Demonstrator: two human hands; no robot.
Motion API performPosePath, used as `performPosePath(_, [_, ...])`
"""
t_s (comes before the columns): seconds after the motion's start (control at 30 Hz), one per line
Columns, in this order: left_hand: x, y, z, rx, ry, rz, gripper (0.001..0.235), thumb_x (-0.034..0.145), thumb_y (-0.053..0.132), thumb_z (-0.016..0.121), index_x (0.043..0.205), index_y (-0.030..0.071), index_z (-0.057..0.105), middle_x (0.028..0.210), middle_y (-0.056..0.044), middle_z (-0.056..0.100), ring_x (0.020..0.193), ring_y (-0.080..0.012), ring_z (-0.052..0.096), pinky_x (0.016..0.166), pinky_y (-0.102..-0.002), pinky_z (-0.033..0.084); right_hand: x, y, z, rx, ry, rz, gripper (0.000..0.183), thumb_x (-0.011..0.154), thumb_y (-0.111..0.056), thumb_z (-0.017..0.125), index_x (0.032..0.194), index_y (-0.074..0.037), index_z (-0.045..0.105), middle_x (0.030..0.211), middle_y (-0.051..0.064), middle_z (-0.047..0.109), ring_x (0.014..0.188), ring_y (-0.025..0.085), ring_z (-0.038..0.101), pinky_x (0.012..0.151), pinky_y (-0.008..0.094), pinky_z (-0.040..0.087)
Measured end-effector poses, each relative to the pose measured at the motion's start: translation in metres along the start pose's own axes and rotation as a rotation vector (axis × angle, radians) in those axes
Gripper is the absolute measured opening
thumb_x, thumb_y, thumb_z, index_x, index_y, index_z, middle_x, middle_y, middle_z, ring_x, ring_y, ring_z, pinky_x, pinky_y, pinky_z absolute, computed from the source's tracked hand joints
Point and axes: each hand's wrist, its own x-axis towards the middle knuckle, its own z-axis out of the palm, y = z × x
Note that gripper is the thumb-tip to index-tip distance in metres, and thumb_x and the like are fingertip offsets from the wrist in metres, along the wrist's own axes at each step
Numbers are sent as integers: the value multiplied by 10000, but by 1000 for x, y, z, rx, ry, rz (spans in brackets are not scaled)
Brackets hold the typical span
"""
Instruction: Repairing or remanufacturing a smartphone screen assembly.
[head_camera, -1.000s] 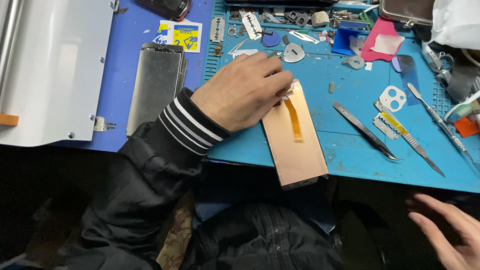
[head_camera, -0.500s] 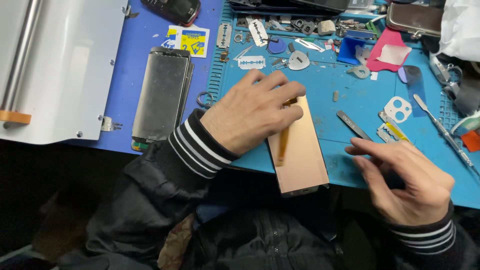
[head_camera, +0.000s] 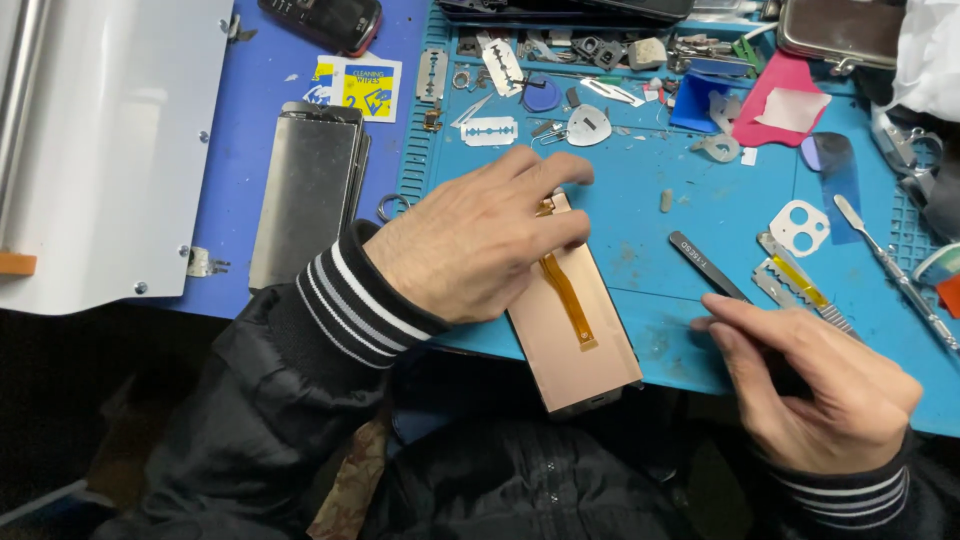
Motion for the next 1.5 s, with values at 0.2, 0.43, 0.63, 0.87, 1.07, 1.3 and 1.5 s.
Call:
performPosePath(0.2, [-4,-3,-3,-138,-1,-6,142,906,-2,623,1017,69,571,1416,-248,462,1100,-400,545,782,-481,558,1,3,-1,-45,-5,-26,129,998,83,730,1119,117,762,989,187,778,790,228,723,777,312,559])
performPosePath(0.43, [-9,-2,-7,-222,37,-26,281,752,-100,543,956,75,459,1354,-224,453,1129,-412,538,749,-456,525,-4,4,0,-115,-4,-12,101,1041,94,760,1133,115,794,1045,218,781,817,264,712,777,340,546])
performPosePath(0.63, [-8,-10,3,-106,176,-14,293,823,-194,510,992,39,452,1086,-137,469,737,-285,498,584,-397,470,-4,1,2,-54,4,-3,108,1054,124,725,1151,127,770,980,203,772,808,241,714,795,332,550])
performPosePath(0.87, [-11,-12,9,-233,266,-84,210,912,-126,519,995,67,537,854,-54,615,749,-242,618,625,-366,461,-7,3,3,-87,10,-6,115,1059,111,752,1169,124,782,1004,195,777,796,246,692,791,341,534])
performPosePath(1.07, [-10,-12,5,-358,307,-127,185,938,-128,516,981,52,524,840,-58,633,723,-224,610,662,-348,483,-7,3,3,-90,25,-33,112,1051,113,763,1155,146,783,998,213,776,770,251,689,757,343,535])
performPosePath(1.3, [-10,-14,4,-360,262,-196,371,934,-106,620,1189,99,445,917,-51,711,824,-246,714,689,-387,548,-7,0,3,-82,22,-11,110,1055,113,750,1157,136,783,994,211,771,776,251,682,778,345,535])
performPosePath(1.5, [-16,0,0,-333,232,-177,356,953,-67,585,1256,76,463,970,-66,707,864,-255,715,732,-388,561,-7,1,4,-83,36,-13,110,1041,116,754,1147,127,784,969,199,767,746,237,669,757,333,529])
